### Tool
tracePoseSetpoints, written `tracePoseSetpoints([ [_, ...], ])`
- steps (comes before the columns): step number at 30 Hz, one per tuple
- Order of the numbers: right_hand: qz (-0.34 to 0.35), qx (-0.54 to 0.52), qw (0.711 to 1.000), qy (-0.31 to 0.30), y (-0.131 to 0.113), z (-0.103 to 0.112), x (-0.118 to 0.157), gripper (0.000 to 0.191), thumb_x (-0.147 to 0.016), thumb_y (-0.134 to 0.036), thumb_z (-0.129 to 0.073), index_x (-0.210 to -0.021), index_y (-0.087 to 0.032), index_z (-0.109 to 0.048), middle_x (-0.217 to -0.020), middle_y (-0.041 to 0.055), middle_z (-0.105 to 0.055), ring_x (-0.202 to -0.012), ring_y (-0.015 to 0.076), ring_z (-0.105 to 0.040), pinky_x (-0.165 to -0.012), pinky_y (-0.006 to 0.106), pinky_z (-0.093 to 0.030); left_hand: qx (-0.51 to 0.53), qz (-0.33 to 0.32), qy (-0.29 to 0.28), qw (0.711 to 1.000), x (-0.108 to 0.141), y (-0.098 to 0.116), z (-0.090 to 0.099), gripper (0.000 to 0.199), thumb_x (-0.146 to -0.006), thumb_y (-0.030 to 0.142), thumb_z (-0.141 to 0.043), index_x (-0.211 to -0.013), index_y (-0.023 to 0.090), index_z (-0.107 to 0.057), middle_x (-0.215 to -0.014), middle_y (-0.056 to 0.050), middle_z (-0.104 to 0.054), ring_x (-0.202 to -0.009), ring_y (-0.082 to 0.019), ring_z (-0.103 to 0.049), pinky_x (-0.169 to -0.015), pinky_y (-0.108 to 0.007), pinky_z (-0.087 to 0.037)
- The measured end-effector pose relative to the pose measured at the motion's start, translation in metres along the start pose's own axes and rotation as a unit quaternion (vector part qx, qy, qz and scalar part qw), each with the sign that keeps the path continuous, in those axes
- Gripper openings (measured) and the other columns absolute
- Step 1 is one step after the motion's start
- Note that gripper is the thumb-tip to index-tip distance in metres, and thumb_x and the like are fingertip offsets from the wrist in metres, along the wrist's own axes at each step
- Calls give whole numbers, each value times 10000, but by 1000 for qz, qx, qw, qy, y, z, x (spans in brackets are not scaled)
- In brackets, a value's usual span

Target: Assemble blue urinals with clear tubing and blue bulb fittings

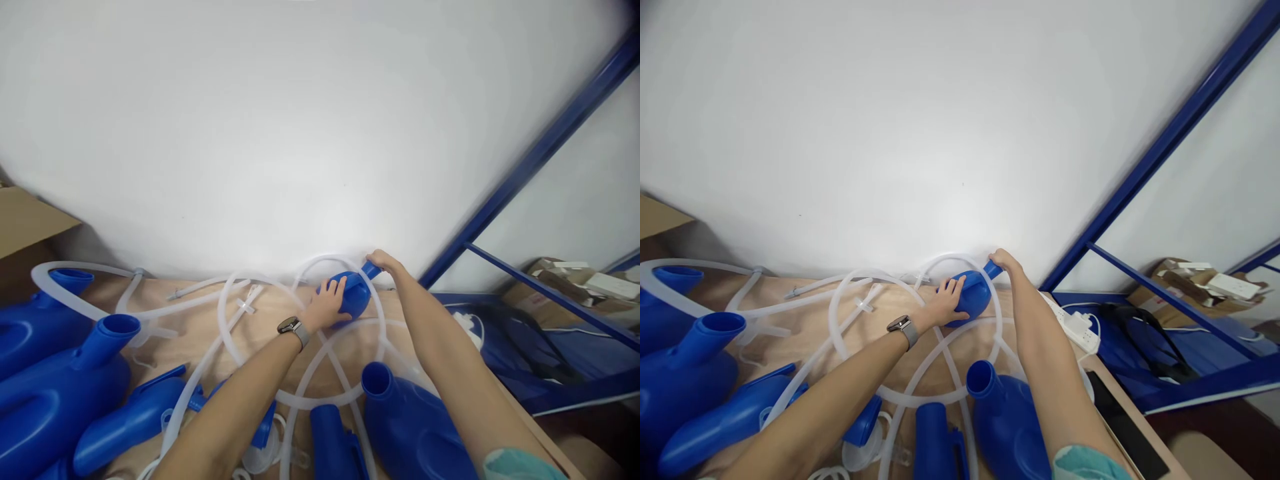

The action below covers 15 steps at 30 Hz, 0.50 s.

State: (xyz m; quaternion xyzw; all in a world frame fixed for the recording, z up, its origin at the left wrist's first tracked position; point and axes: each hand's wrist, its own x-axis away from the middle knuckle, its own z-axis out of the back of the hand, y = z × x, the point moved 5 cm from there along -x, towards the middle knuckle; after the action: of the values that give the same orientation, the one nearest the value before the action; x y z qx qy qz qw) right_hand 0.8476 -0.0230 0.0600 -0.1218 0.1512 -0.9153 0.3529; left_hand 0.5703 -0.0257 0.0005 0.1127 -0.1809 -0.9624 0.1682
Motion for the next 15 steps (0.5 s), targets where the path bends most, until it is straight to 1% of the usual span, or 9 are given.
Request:
tracePoseSetpoints([
  [4,29,24,999,-36,0,3,11,409,-1004,-416,-692,-1321,-160,-652,-1336,95,-662,-1146,282,-683,-956,468,-604,5,-1,-4,1000,0,-2,1,1109,-896,597,-693,-1682,178,-32,-1601,-225,-399,-1498,-416,-364,-1161,-565,-411],
  [8,47,43,997,-40,3,6,23,402,-1008,-419,-685,-1320,-168,-652,-1337,88,-663,-1148,282,-682,-958,472,-604,6,1,-5,1000,-1,-3,1,1114,-885,593,-702,-1685,178,-47,-1610,-231,-398,-1501,-418,-367,-1176,-554,-390],
  [12,38,60,997,-28,1,11,30,393,-1014,-416,-679,-1322,-174,-651,-1341,93,-661,-1148,273,-682,-962,471,-602,0,8,4,1000,-2,-2,5,1119,-856,555,-749,-1680,184,-89,-1570,-225,-453,-1471,-413,-413,-1150,-545,-417],
  [15,12,66,998,-19,-11,12,29,397,-1015,-402,-681,-1337,-173,-640,-1350,112,-656,-1147,259,-682,-964,470,-601,-12,18,20,1000,-2,4,10,1108,-816,545,-800,-1662,203,-171,-1549,-200,-489,-1423,-386,-468,-1119,-508,-460],
])
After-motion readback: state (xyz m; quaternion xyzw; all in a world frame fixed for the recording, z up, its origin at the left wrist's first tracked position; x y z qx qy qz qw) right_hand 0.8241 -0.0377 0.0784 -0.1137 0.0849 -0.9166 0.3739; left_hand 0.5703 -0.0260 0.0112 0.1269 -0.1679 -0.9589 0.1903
